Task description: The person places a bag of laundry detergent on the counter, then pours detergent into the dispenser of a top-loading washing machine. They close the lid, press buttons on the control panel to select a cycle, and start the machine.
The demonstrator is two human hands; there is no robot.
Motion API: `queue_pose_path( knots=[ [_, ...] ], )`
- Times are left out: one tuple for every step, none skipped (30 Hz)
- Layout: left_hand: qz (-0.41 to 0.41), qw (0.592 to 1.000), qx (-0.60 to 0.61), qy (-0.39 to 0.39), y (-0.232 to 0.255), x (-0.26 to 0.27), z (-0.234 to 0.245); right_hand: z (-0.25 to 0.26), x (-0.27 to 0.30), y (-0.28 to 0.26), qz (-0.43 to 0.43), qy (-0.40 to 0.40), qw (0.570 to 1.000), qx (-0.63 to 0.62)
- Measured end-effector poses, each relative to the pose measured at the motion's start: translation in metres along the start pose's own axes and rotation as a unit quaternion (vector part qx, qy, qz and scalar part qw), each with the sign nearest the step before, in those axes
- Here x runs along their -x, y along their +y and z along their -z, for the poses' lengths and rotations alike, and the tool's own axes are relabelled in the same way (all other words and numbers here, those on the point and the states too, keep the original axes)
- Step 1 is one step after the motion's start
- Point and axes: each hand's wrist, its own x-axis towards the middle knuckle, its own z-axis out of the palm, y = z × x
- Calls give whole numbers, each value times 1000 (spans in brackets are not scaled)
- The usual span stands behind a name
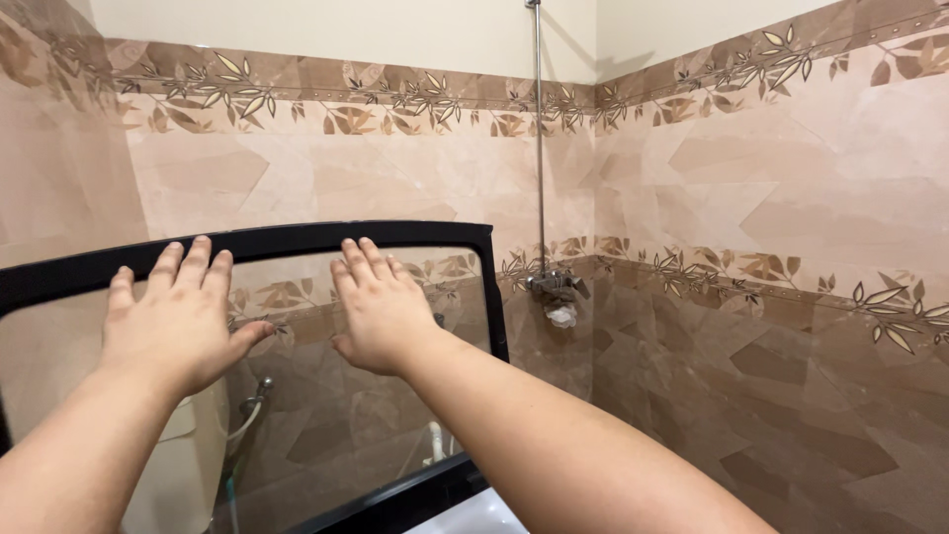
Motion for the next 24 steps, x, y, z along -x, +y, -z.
queue_pose_path(
  knots=[
    [1,1000,5,4,2,-4,-4,-2,-4,-1,-1,5,1000,-4],
    [4,1000,10,8,2,-8,-7,-3,-8,-2,-5,8,1000,-8],
    [7,1000,15,11,2,-12,-10,-5,-13,-3,-9,12,1000,-13],
    [9,1000,13,16,4,-16,-13,-7,-17,-3,-14,16,1000,-18],
    [11,1000,11,21,5,-20,-17,-8,-22,-2,-20,14,999,-21],
    [14,1000,7,25,5,-24,-20,-10,-28,-2,-26,12,999,-25],
    [19,999,10,44,4,-27,-23,-13,-33,-3,-31,10,999,-28],
    [23,998,13,64,3,-30,-26,-16,-37,-2,-30,11,999,-30],
    [28,996,17,84,4,-34,-28,-19,-41,-2,-29,12,999,-32],
    [32,995,18,87,3,-36,-29,-22,-44,-2,-28,13,999,-35],
    [36,995,19,91,3,-37,-31,-26,-46,-1,-34,31,998,-40],
    [40,994,21,95,2,-38,-32,-29,-49,0,-40,49,997,-44],
    [43,994,26,97,5,-40,-33,-31,-51,1,-46,68,995,-49],
    [47,994,29,98,6,-40,-33,-33,-55,1,-48,80,994,-51],
    [52,993,32,99,6,-40,-32,-34,-59,3,-50,93,993,-52],
    [50,992,40,109,6,-39,-32,-35,-61,4,-53,103,992,-55],
    [47,991,47,118,6,-37,-31,-35,-62,5,-54,104,991,-62],
    [45,989,55,128,6,-36,-30,-35,-64,6,-53,105,991,-70],
    [47,990,55,124,8,-35,-28,-34,-65,8,-53,106,990,-77],
    [49,990,53,120,9,-35,-27,-32,-65,9,-52,105,990,-76],
    [51,991,51,116,8,-33,-25,-31,-64,11,-50,104,990,-74],
    [51,989,60,124,8,-32,-24,-28,-65,12,-50,104,991,-71],
    [52,987,69,133,8,-30,-22,-25,-66,12,-50,94,992,-69],
    [51,986,79,141,10,-29,-21,-22,-66,14,-53,83,993,-66]
  ],
)
